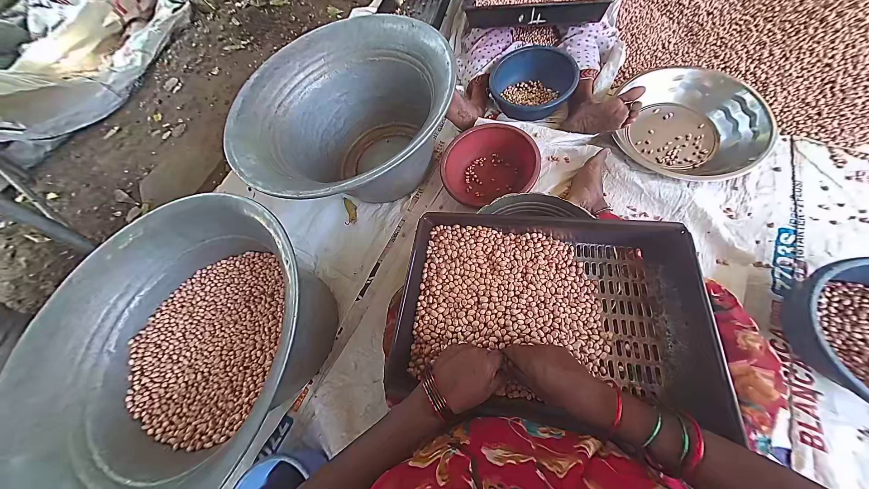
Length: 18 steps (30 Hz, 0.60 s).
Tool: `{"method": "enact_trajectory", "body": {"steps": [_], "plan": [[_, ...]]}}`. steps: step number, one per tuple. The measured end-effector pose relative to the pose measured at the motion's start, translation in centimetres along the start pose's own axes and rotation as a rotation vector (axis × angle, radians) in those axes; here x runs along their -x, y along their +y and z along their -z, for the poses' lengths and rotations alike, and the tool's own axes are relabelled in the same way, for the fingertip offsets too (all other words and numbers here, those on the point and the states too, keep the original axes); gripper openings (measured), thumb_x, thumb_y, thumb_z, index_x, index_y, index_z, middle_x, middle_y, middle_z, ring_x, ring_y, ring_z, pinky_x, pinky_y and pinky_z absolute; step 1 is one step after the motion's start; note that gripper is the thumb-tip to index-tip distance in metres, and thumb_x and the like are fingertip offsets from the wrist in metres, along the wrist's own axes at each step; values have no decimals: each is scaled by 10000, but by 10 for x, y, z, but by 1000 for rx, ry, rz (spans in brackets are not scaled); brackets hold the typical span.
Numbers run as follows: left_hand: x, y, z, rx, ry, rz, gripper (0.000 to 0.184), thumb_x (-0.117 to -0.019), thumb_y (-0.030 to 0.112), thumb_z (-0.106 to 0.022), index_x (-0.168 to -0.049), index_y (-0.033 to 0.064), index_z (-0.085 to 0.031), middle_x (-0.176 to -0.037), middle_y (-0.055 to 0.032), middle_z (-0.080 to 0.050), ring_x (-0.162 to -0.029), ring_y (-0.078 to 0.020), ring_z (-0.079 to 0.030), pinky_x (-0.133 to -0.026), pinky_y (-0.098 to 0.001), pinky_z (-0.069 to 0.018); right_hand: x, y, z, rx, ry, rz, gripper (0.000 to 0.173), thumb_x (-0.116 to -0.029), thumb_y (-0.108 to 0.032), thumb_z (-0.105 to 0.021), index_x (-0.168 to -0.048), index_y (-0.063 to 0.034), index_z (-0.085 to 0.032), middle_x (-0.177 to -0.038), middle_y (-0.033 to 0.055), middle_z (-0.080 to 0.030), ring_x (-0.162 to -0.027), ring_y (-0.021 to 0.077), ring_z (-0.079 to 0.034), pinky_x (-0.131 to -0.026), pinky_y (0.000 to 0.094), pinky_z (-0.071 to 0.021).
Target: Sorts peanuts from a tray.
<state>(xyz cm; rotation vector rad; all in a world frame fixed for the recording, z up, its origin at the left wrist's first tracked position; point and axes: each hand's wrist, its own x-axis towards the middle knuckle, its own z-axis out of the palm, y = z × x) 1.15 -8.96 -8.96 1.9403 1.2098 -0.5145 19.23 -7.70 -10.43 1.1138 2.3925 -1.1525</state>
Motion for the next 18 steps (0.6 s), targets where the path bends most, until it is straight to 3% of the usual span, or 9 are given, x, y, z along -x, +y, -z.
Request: {"method": "enact_trajectory", "body": {"steps": [3, 6, 9, 11, 13, 14, 15, 16, 18], "plan": [[-1, 4, -1, -10, 10, 8, 399, -1089, 280, -451, -1118, -73, -634, -1048, -281, -694, -1054, -447, -684, -858, -590, -515, 0, 1, -8, 60, 90, 44, 220, -1051, -77, -492, -1115, 63, -650, -978, 264, -710, -914, 455, -720, -735, 579, -555], [-5, 4, -4, 9, 56, -12, 361, -1062, 253, -477, -1059, -66, -644, -993, -271, -700, -1006, -446, -694, -822, -595, -516, 0, 3, -10, 51, 126, 42, 202, -1035, -59, -508, -1069, 75, -654, -949, 267, -707, -898, 458, -720, -723, 584, -549], [-3, 2, -4, 150, 137, 11, 320, -1034, 214, -494, -1099, -56, -652, -943, -261, -705, -943, -439, -705, -802, -604, -520, 2, 9, 3, -155, 81, 3, 292, -1081, -148, -455, -1144, 69, -641, -968, 257, -699, -912, 425, -706, -784, 574, -537], [2, -7, 0, 411, 227, 30, 319, -1038, 177, -492, -1211, -33, -660, -905, -200, -698, -831, -338, -680, -779, -523, -534, 6, 25, 17, -471, 184, 0, 265, -1060, -150, -481, -1116, 50, -647, -832, 133, -623, -722, 211, -580, -688, 384, -478], [7, -23, -5, 828, 424, -49, 212, -992, 102, -496, -1080, 8, -666, -701, 11, -537, -583, -54, -460, -574, -241, -407, 10, 39, 36, -761, 308, -46, 174, -1035, -99, -487, -1077, 7, -618, -799, -13, -557, -650, 18, -507, -629, 210, -444], [7, -30, -9, 1108, 502, -130, 161, -961, 64, -473, -987, 62, -632, -628, 108, -468, -515, 41, -408, -508, -147, -358, 10, 45, 45, -854, 336, -64, 134, -1027, -76, -479, -1068, -21, -594, -824, -44, -561, -648, -20, -524, -625, 172, -467], [5, -37, -12, 1386, 541, -229, 187, -931, 62, -448, -918, 150, -612, -569, 169, -474, -469, 78, -418, -466, -115, -353, 7, 48, 52, -893, 353, -78, 118, -1032, -69, -483, -1071, -30, -587, -843, -49, -565, -648, -29, -528, -620, 157, -468], [4, -43, -13, 1591, 545, -320, 222, -920, 104, -456, -878, 228, -635, -559, 178, -534, -454, 76, -462, -447, -115, -374, 1, 49, 56, -885, 381, -81, 105, -1037, -79, -499, -1050, -37, -594, -808, -60, -555, -619, -37, -500, -591, 146, -433], [4, -52, -13, 1736, 522, -432, 222, -986, 222, -467, -894, 287, -658, -686, 129, -669, -517, 44, -568, -487, -122, -454, -14, 44, 59, -721, 429, -97, 156, -1054, -136, -527, -1061, -26, -637, -759, -44, -541, -604, -9, -457, -577, 174, -380]]}}
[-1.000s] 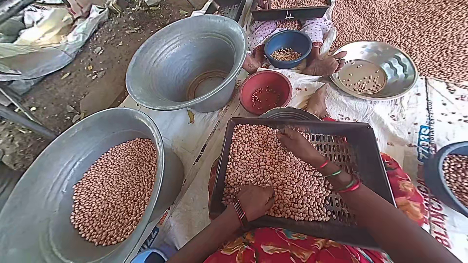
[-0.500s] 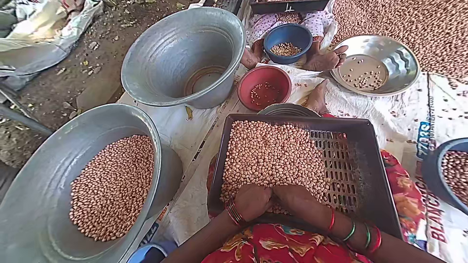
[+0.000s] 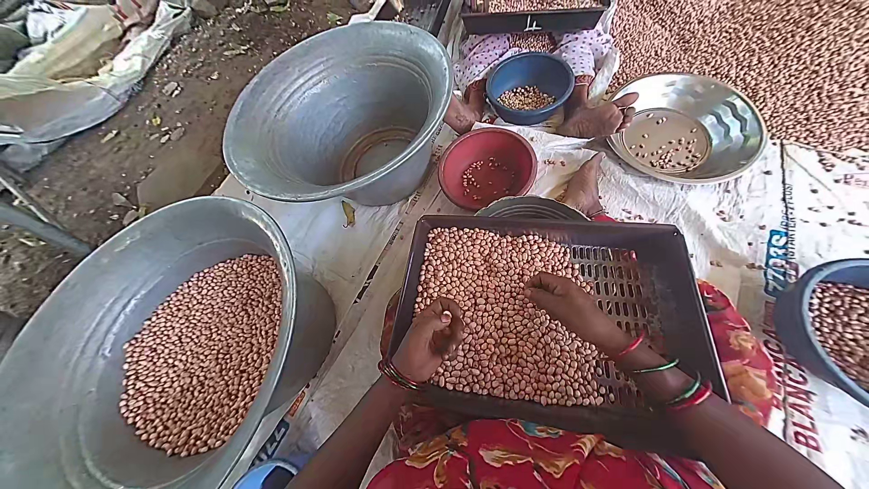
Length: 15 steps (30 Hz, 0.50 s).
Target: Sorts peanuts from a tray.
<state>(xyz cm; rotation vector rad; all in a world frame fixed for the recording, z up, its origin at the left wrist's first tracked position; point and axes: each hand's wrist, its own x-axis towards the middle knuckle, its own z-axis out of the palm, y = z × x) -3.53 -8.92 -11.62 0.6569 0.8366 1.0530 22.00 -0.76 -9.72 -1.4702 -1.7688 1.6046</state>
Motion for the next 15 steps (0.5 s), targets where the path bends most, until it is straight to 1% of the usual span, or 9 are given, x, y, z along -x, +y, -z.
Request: {"method": "enact_trajectory", "body": {"steps": [2, 3, 5, 6, 7, 8, 10, 12, 15], "plan": [[2, 5, -5, -56, 69, 11, 336, -1008, 176, -324, -837, 253, -603, -717, 118, -674, -521, 46, -567, -489, -113, -462, -13, -10, -11, 299, 6, 34, 277, -1074, -134, -481, -1223, 18, -658, -917, 125, -662, -778, 185, -588, -738, 349, -473], [3, 7, -9, -124, 130, 23, 376, -1023, 136, -299, -797, 224, -586, -667, 130, -637, -498, 54, -532, -476, -109, -436, -19, -14, -16, 432, -18, 35, 333, -1083, -128, -449, -1310, 33, -632, -1076, 218, -706, -960, 321, -678, -876, 473, -512], [3, 11, -12, -409, 234, 17, 310, -1037, 64, -377, -804, 158, -558, -582, 155, -515, -463, 79, -437, -460, -96, -370, -30, -15, -25, 605, -51, 28, 367, -1098, -142, -408, -1345, 47, -603, -1222, 280, -679, -1145, 441, -665, -972, 588, -489], [3, 14, -11, -646, 261, 9, 208, -1035, 75, -446, -880, 95, -583, -622, 125, -472, -504, 63, -409, -501, -115, -354, -33, -15, -28, 650, -55, 26, 358, -1100, -142, -400, -1313, 53, -611, -1221, 286, -674, -1149, 455, -660, -961, 601, -488], [2, 18, -10, -884, 271, 17, 181, -1045, 108, -489, -1006, 12, -637, -724, 40, -514, -586, 5, -430, -574, -171, -376, -35, -16, -29, 672, -61, 22, 351, -1101, -139, -395, -1296, 53, -616, -1210, 286, -675, -1140, 458, -661, -950, 602, -489], [0, 23, -11, -1082, 259, 47, 252, -1058, 134, -488, -1143, -26, -663, -848, -65, -613, -682, -89, -503, -664, -266, -436, -36, -16, -28, 678, -61, 22, 347, -1097, -136, -398, -1285, 50, -622, -1186, 288, -683, -1119, 461, -668, -932, 606, -493], [-12, 30, -18, -1342, 211, 114, 343, -1082, 156, -442, -1306, -20, -634, -1006, -200, -705, -836, -297, -656, -795, -467, -517, -39, -18, -26, 695, -88, -16, 359, -1100, -150, -394, -1328, 28, -607, -1194, 289, -681, -1128, 470, -662, -935, 620, -485], [-27, 34, -28, -1503, 143, 231, 396, -1104, 188, -399, -1414, 18, -577, -1141, -251, -709, -1033, -417, -693, -923, -575, -505, -41, -21, -25, 746, -125, -41, 374, -1111, -171, -378, -1368, 6, -584, -1227, 286, -672, -1158, 472, -650, -953, 625, -476], [-47, 36, -38, -1677, 53, 431, 426, -1125, 248, -351, -1474, 70, -518, -1229, -239, -688, -1174, -418, -657, -999, -580, -479, -40, -16, -20, 632, -78, -7, 349, -1093, -147, -416, -1326, 19, -614, -1133, 261, -703, -1059, 415, -690, -915, 570, -507]]}}
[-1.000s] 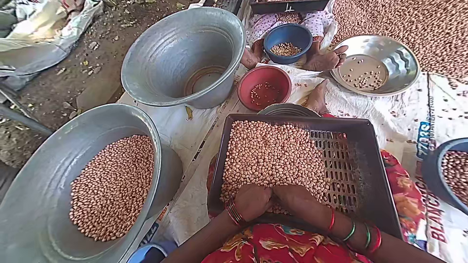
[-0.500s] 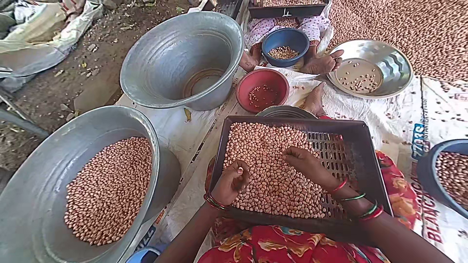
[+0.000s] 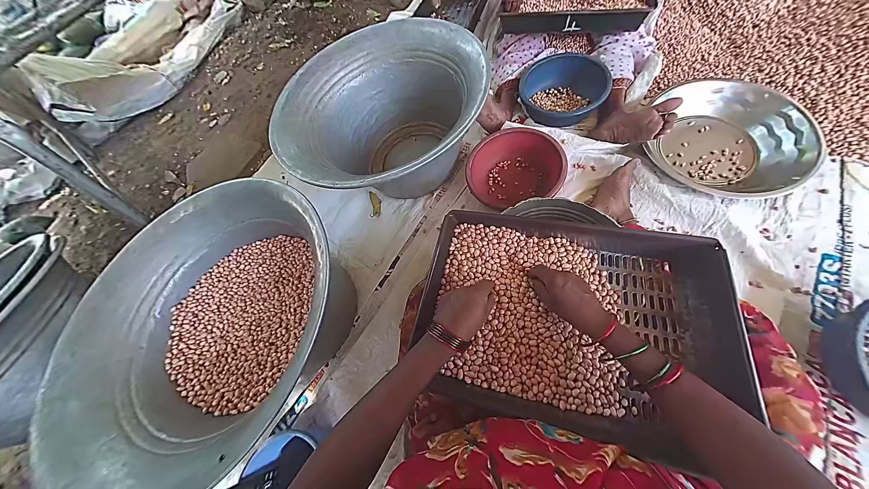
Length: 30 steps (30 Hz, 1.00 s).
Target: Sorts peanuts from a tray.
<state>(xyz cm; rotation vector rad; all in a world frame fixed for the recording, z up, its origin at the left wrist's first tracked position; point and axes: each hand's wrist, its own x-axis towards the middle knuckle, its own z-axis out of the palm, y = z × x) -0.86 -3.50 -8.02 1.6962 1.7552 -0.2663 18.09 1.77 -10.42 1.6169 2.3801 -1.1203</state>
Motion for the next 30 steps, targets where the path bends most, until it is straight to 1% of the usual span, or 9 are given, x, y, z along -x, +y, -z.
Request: {"method": "enact_trajectory", "body": {"steps": [3, 7, 9, 13, 18, 20, 24, 26, 30], "plan": [[-4, -2, -1, 6, 13, -8, 419, -1125, 255, -351, -1413, 34, -560, -1220, -243, -689, -1179, -413, -656, -1000, -575, -480, 9, 11, 2, -660, 71, 32, 155, -1054, -81, -489, -1131, -1, -598, -777, -7, -552, -625, 38, -492, -595, 196, -410], [-4, -15, -6, 165, 68, -48, 400, -1108, 249, -418, -1368, -2, -592, -1194, -247, -691, -1144, -401, -664, -1001, -565, -481, 30, 1, -7, -1059, -243, 77, 58, -1019, -98, -488, -981, -118, -526, -767, -100, -604, -598, -27, -538, -560, 151, -453], [-3, -18, -6, 209, 62, -46, 380, -1106, 243, -435, -1334, -13, -600, -1141, -245, -692, -1082, -392, -669, -968, -557, -485, 42, -13, -21, -727, -298, 156, 148, -1040, -138, -542, -989, -21, -617, -757, -35, -562, -618, 18, -497, -598, 205, -423], [-1, -23, -11, 230, 42, -30, 375, -1100, 236, -439, -1325, -11, -608, -1147, -236, -692, -1088, -378, -668, -970, -544, -483, 59, -36, -55, 7, -299, 339, 301, -1084, -142, -454, -1202, 32, -670, -1023, 251, -719, -943, 428, -716, -793, 586, -544], [-10, -14, 7, 172, -111, -73, 378, -1098, 242, -437, -1309, -24, -604, -1203, -250, -667, -1158, -384, -639, -1015, -569, -457, 61, -29, -93, 233, -1, 538, 130, -953, -5, -588, -981, 9, -714, -828, 200, -712, -750, 392, -731, -571, 519, -563], [-17, -5, 28, 407, 57, -91, 373, -1094, 222, -475, -1338, -33, -592, -1156, -233, -666, -1029, -327, -643, -952, -499, -483, 61, -24, -101, 197, 103, 599, 98, -923, -8, -617, -903, 2, -713, -744, 178, -692, -676, 372, -721, -527, 504, -556], [-37, 13, 64, 1203, 501, -114, 221, -1086, 223, -512, -1183, 63, -629, -618, 44, -436, -442, -6, -343, -428, -164, -318, 64, -31, -65, -68, -4, 389, 250, -1032, -90, -510, -1098, 43, -712, -931, 224, -731, -823, 396, -735, -714, 559, -573], [-32, 22, 61, 1344, 345, -100, 275, -1113, 214, -433, -1113, 9, -616, -541, 65, -390, -394, 0, -341, -397, -144, -315, 65, -34, -29, -152, 23, 284, 272, -1040, -116, -497, -1129, 62, -682, -985, 242, -701, -870, 382, -706, -778, 523, -555], [-14, 46, 0, 1503, -202, 26, 493, -1138, 390, -193, -1040, 76, -560, -725, 14, -608, -635, -80, -611, -611, -253, -522, 68, -44, -9, 64, 424, 382, 153, -938, -20, -606, -1003, 83, -698, -999, 254, -698, -916, 389, -731, -737, 467, -611]]}}
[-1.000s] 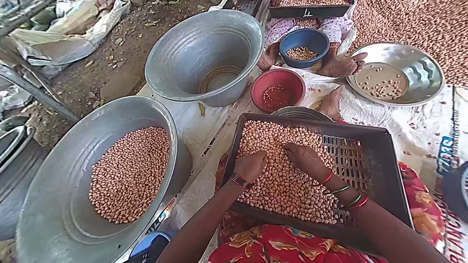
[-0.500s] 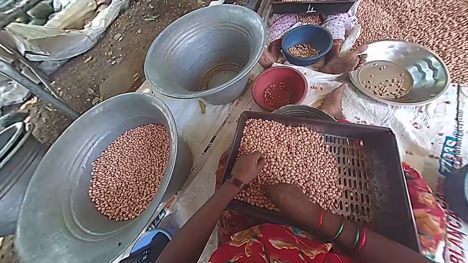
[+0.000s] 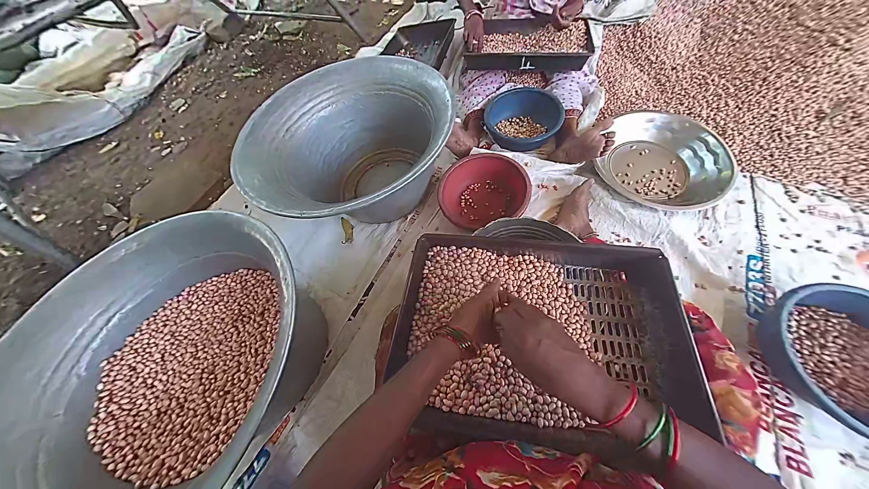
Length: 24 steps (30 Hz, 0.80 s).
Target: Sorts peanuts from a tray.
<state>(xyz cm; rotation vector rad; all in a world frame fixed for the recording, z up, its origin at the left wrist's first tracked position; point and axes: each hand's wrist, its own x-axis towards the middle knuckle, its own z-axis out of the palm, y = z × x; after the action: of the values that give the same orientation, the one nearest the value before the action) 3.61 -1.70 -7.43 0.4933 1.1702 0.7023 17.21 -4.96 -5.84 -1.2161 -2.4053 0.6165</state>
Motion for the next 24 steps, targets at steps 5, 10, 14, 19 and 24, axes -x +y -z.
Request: {"method": "enact_trajectory", "body": {"steps": [5, 10, 14, 19, 24], "plan": [[1, -33, -14, 332, 60, -53, 511, -1137, 293, -202, -756, 162, -517, -576, 70, -575, -508, -3, -565, -521, -157, -477, 16, 6, -28, 166, 334, 340, 111, -908, -42, -608, -831, -57, -686, -817, 105, -708, -774, 273, -719, -645, 361, -589], [-3, -33, -4, 209, 183, -76, 448, -1143, 290, -267, -765, 150, -460, -451, 97, -346, -315, 16, -281, -321, -135, -245, 78, 44, -11, 135, -474, 167, 163, -989, -104, -624, -1079, -49, -747, -1263, 229, -674, -1256, 460, -595, -994, 659, -469], [-3, -32, -7, 99, 118, -164, 330, -1133, 160, -290, -967, 77, -563, -456, 104, -360, -327, 24, -319, -331, -129, -284, 101, 111, 44, 173, -404, -230, 222, -937, 28, -625, -1138, 29, -720, -1346, 317, -605, -1320, 564, -500, -1034, 746, -382], [-13, -38, -21, -491, -71, -292, 197, -1075, 68, -436, -1114, -6, -614, -612, 88, -459, -445, 34, -397, -446, -125, -358, 111, 134, 100, 180, 146, -265, 237, -993, -84, -554, -1062, 40, -744, -1179, 237, -724, -1124, 444, -689, -934, 575, -544], [-16, -29, -59, -1459, -357, -125, 412, -1117, 239, -405, -1469, 72, -539, -1230, -252, -680, -1126, -418, -664, -987, -593, -476, 116, 122, 98, 99, 41, -314, 235, -1005, -49, -547, -1099, 55, -735, -1085, 257, -732, -1026, 445, -713, -875, 593, -546]]}}
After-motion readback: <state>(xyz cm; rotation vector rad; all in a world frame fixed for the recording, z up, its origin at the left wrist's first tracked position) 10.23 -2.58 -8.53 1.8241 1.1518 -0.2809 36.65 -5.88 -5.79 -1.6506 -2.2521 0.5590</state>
